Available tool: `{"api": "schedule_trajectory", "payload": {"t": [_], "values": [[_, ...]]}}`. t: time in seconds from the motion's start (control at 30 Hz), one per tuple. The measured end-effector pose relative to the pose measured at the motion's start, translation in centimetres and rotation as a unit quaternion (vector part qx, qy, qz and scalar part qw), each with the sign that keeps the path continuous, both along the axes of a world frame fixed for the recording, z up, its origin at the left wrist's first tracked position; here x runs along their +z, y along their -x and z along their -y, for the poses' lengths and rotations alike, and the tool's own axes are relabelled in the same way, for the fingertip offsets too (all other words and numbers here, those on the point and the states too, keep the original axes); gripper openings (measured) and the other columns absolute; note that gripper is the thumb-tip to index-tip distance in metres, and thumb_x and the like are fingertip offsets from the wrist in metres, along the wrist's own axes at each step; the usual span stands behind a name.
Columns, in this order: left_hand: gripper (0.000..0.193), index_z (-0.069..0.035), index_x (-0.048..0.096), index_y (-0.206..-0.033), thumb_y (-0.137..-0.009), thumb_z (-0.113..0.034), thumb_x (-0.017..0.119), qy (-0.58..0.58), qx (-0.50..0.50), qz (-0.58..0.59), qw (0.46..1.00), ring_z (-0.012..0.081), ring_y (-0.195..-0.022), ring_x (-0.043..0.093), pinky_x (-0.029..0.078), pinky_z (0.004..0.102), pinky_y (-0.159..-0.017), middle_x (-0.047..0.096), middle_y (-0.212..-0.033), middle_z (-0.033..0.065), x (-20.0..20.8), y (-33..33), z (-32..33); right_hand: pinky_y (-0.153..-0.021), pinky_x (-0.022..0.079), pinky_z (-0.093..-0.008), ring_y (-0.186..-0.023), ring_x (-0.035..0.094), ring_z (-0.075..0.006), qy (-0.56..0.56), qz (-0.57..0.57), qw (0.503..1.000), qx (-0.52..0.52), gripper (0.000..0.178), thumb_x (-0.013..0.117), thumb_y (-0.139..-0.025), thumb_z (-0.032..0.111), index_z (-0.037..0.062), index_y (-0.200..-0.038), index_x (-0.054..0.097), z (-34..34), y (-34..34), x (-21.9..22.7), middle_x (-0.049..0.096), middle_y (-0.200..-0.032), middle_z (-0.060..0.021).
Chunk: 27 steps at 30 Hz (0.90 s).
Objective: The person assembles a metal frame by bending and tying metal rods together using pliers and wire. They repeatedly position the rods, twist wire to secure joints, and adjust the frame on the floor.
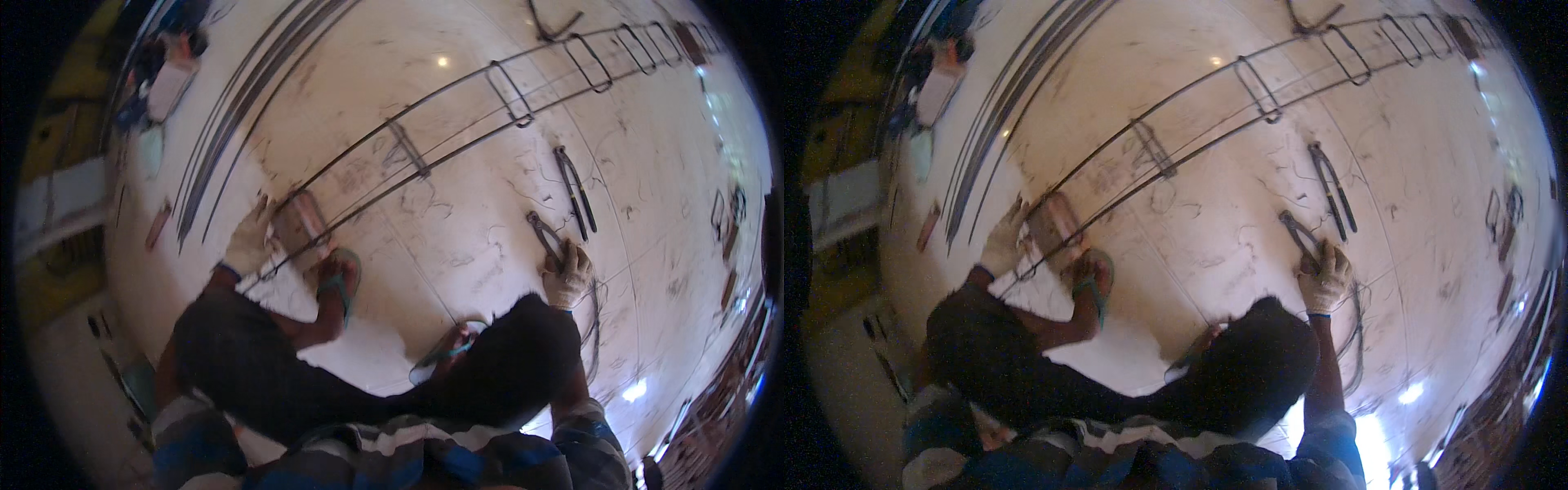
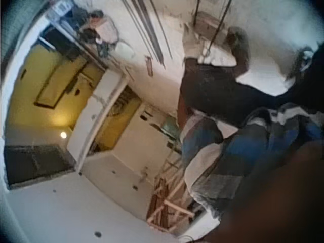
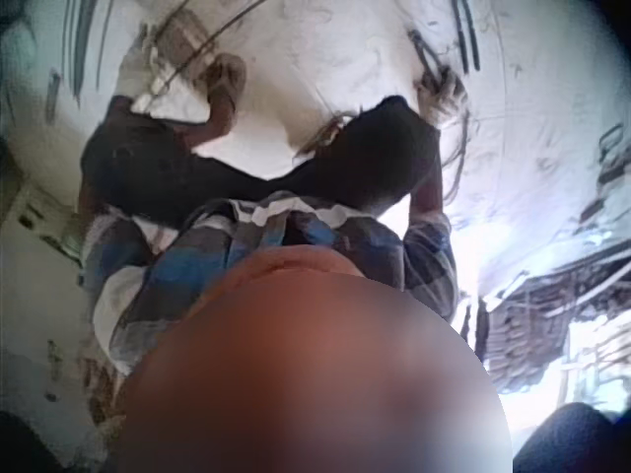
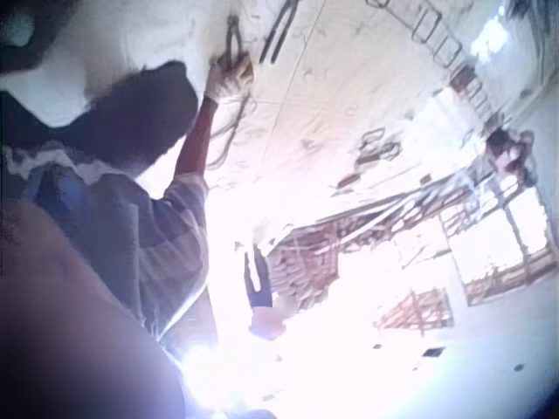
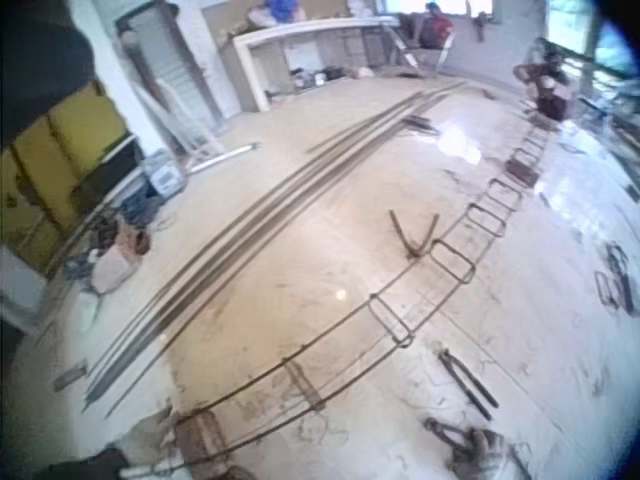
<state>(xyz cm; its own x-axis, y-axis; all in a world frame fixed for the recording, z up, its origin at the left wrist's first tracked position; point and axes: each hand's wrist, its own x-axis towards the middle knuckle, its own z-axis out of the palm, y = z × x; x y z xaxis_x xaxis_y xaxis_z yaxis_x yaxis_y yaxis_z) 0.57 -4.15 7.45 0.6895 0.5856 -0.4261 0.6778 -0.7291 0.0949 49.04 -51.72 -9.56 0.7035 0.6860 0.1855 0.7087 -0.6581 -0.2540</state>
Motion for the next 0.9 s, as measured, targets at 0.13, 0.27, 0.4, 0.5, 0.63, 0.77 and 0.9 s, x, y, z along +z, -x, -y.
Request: {"api": "schedule_trajectory", "payload": {"t": [0.13, 0.27, 0.4, 0.5, 0.63, 0.77, 0.9], "values": [[0.052, -0.001, 0.051, -0.152, -0.102, -0.015, 0.057, 0.061, 0.229, -0.050, 0.970, 0.0321, -0.119, 0.069, 0.054, 0.0443, -0.104, 0.065, -0.135, 0.0231, 6.5, 6.3, 2.7, -0.097, 0.054, -0.0496, -0.116, 0.063, -0.0378, -0.027, 0.025, 0.998, 0.046, 0.051, 0.075, -0.089, 0.036, 0.0157, -0.134, 0.068, 1.1, -1.3, -3.8, 0.066, -0.127, -0.0149], [0.053, 0.002, 0.057, -0.144, -0.104, -0.032, 0.063, 0.076, 0.272, 0.205, 0.937, 0.0324, -0.122, 0.068, 0.051, 0.0432, -0.106, 0.070, -0.133, 0.0189, 11.8, 14.7, 7.7, -0.098, 0.054, -0.0484, -0.117, 0.062, -0.0367, -0.004, 0.024, 0.999, 0.035, 0.051, 0.074, -0.089, 0.037, 0.0156, -0.135, 0.066, 1.3, -1.4, -3.6, 0.065, -0.129, -0.0141], [0.044, 0.004, 0.061, -0.140, -0.106, -0.023, 0.057, 0.006, 0.434, 0.055, 0.899, 0.0273, -0.121, 0.066, 0.049, 0.0395, -0.108, 0.071, -0.133, 0.0174, 14.3, 17.3, 16.6, -0.099, 0.053, -0.0473, -0.119, 0.061, -0.0356, 0.043, 0.021, 0.998, 0.033, 0.052, 0.073, -0.089, 0.038, 0.0155, -0.135, 0.065, 1.9, -1.6, -3.2, 0.064, -0.131, -0.0133], [0.044, 0.004, 0.061, -0.140, -0.111, -0.027, 0.050, 0.066, 0.583, 0.210, 0.782, 0.0185, -0.100, 0.068, 0.054, 0.0330, -0.092, 0.075, -0.116, 0.0113, 14.1, 18.3, 26.1, -0.100, 0.053, -0.0464, -0.120, 0.061, -0.0348, 0.074, 0.008, 0.996, 0.038, 0.052, 0.072, -0.090, 0.039, 0.0154, -0.136, 0.064, 1.4, -0.7, -3.0, 0.063, -0.133, -0.0126], [0.041, 0.005, 0.058, -0.142, -0.109, -0.020, 0.052, 0.044, 0.674, 0.407, 0.615, 0.0127, -0.094, 0.063, 0.052, 0.0268, -0.081, 0.071, -0.110, 0.0075, 11.3, 14.3, 29.9, -0.104, 0.052, -0.0432, -0.124, 0.058, -0.0324, 0.103, -0.071, 0.992, 0.004, 0.053, 0.069, -0.090, 0.040, 0.0162, -0.137, 0.060, 1.5, -0.7, -2.6, 0.060, -0.138, -0.0112], [0.038, 0.006, 0.058, -0.139, -0.105, -0.012, 0.056, -0.133, 0.567, 0.445, 0.680, 0.0147, -0.102, 0.062, 0.052, 0.0282, -0.088, 0.069, -0.117, 0.0089, 12.7, 6.4, 26.8, -0.098, 0.054, -0.0473, -0.120, 0.062, -0.0366, 0.188, -0.094, 0.974, 0.079, 0.050, 0.064, -0.093, 0.037, 0.0118, -0.136, 0.060, -0.2, -0.1, 1.9, 0.064, -0.130, -0.0164], [0.042, -0.001, 0.061, -0.138, -0.097, -0.010, 0.064, -0.273, 0.287, 0.396, 0.828, 0.0342, -0.118, 0.063, 0.053, 0.0415, -0.100, 0.067, -0.125, 0.0190, 14.1, -5.5, 19.1, -0.096, 0.053, -0.0537, -0.114, 0.067, -0.0448, 0.110, -0.245, 0.963, -0.011, 0.044, 0.057, -0.100, 0.038, 0.0046, -0.129, 0.064, 1.9, -4.5, 0.5, 0.070, -0.126, -0.0248]]}}
